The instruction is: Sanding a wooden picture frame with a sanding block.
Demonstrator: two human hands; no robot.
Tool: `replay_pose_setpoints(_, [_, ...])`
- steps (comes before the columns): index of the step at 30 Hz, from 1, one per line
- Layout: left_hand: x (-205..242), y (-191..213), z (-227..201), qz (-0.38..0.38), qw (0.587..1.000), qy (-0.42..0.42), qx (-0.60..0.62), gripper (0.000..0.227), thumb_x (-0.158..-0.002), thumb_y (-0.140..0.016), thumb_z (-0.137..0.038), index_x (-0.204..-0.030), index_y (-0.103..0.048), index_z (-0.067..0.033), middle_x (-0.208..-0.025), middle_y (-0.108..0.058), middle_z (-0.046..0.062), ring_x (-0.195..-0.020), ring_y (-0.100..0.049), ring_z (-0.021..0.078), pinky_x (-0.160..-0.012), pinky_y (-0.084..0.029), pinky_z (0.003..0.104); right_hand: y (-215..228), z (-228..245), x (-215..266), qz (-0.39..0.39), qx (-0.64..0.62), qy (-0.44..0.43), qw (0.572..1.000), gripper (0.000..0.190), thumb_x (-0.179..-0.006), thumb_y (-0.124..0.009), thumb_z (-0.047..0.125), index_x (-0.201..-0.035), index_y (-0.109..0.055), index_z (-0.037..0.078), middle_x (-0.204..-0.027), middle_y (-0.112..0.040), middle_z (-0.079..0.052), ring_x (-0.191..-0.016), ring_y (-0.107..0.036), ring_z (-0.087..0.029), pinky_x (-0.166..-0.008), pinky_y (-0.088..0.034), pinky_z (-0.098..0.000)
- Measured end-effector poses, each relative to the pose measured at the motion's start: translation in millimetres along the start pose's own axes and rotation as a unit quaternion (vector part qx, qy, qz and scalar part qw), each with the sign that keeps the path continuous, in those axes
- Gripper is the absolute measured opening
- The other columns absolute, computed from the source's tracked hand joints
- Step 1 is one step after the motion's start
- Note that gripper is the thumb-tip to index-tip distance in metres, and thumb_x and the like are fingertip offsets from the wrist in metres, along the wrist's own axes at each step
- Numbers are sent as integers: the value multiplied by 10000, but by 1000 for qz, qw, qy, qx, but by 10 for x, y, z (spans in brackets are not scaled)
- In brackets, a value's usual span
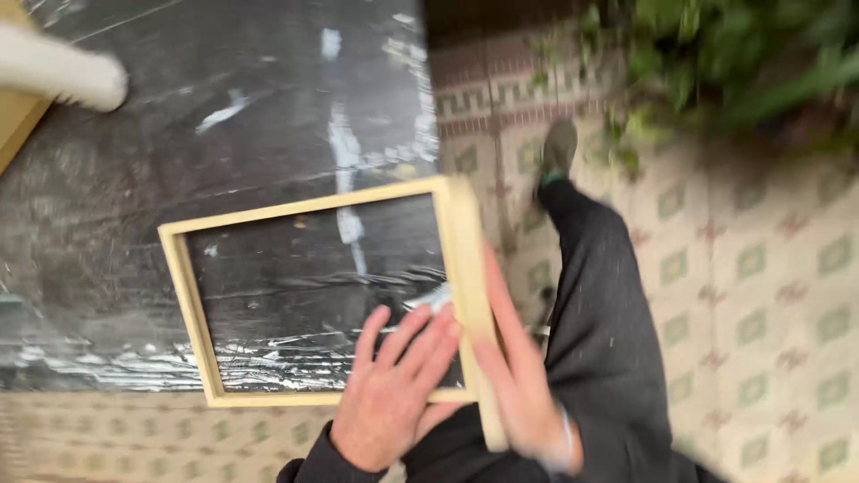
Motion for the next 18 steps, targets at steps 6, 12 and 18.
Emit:
replay_pose_setpoints(6, [-31, 202, 33, -7, 1000, 3, 6, 928, -701, -786, -409, -1501, -480, -52, -1571, -454, 88, -1438, -402, 285, -1181, -252, 582, -120, 249, -983, -4, 22, 46, 999, 631, -1179, -337, 249, -1717, -149, -21, -1762, -190, -129, -1619, -229, -175, -1402, -192, -328])
replay_pose_setpoints(12, [68, 235, 93, -101, 994, -9, 33, 845, -830, -764, -496, -1504, -489, -67, -1569, -473, 88, -1477, -400, 249, -1223, -265, 562, -259, 173, -322, -15, -1, -26, 1000, 682, -1081, -282, 354, -1652, -113, 22, -1738, -200, -81, -1584, -258, -163, -1291, -228, -303])
replay_pose_setpoints(18, [91, 241, 86, -98, 994, -2, 52, 832, -825, -759, -488, -1501, -498, -78, -1562, -480, 73, -1473, -409, 244, -1226, -281, 550, -75, 151, -1051, 7, 48, 45, 998, 755, -1110, -345, 417, -1702, -102, 17, -1755, -255, -117, -1538, -334, -219, -1313, -297, -336])
Point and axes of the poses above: each hand's wrist, its own x-axis away from the middle knuckle, its own y-axis out of the back of the hand, z = x × y, the point moved 9 cm from there along -x, towards the middle knuckle
